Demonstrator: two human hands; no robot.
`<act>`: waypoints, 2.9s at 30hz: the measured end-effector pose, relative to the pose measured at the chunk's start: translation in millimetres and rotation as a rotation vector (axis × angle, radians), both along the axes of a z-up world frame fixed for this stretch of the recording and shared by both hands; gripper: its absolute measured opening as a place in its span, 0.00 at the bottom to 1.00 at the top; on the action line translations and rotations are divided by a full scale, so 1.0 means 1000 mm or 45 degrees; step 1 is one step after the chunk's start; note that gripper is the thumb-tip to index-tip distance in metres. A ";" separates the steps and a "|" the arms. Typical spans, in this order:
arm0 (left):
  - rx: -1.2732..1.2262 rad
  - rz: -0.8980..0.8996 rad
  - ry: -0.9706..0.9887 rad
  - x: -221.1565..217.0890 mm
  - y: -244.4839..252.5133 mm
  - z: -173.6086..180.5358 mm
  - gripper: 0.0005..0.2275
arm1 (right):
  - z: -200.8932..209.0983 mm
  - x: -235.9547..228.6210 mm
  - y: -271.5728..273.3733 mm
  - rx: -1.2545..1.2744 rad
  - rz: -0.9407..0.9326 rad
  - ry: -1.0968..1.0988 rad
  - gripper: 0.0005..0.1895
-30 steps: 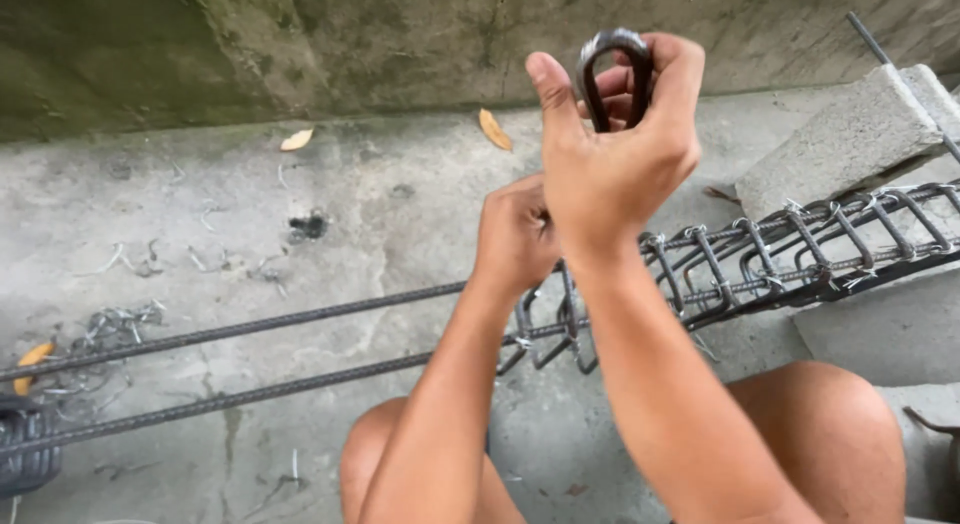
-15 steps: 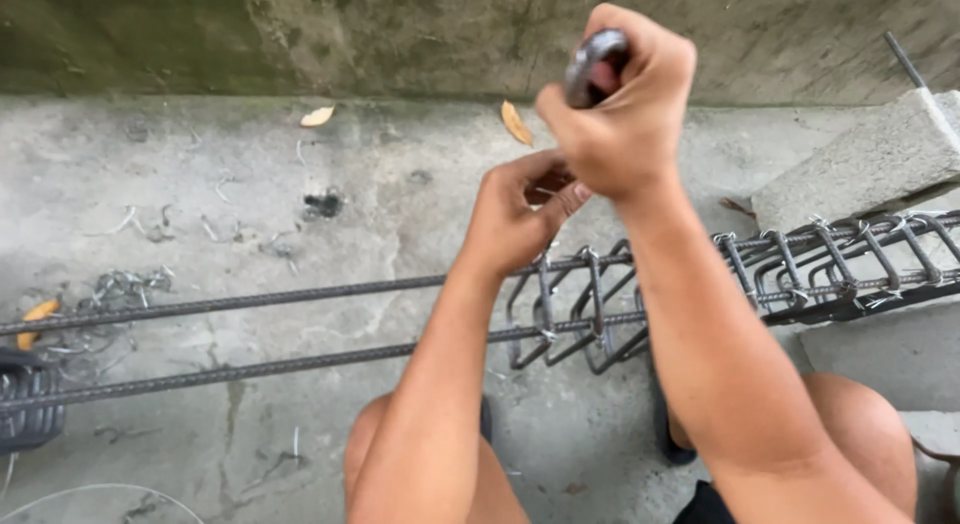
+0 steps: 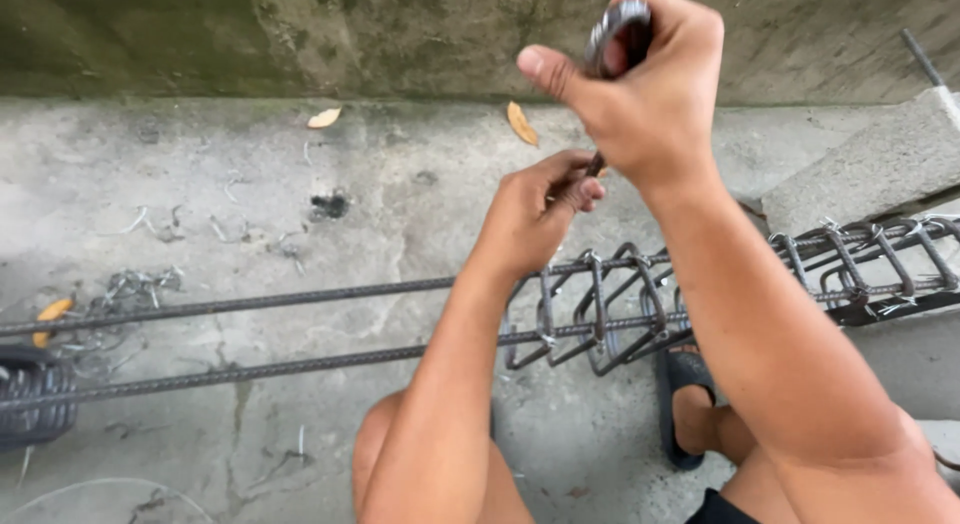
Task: Tying rebar intersections together using wire and a manual twisting hook tool
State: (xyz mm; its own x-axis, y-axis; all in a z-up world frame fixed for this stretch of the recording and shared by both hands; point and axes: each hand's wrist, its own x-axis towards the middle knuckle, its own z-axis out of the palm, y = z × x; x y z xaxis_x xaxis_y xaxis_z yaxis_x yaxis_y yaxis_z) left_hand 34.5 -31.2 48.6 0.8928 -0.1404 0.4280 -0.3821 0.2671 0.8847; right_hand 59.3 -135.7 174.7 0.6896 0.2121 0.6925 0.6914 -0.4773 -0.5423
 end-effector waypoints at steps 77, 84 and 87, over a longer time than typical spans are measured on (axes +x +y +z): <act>0.391 0.500 -0.681 -0.086 0.028 0.051 0.15 | 0.135 -0.112 0.050 -2.372 -0.325 0.879 0.38; 0.454 0.426 -0.671 -0.084 0.017 0.056 0.10 | 0.115 -0.074 0.010 -2.226 -0.376 0.815 0.24; 0.440 0.290 -0.604 -0.083 0.016 0.057 0.14 | 0.118 -0.073 0.007 -2.329 -0.494 0.862 0.24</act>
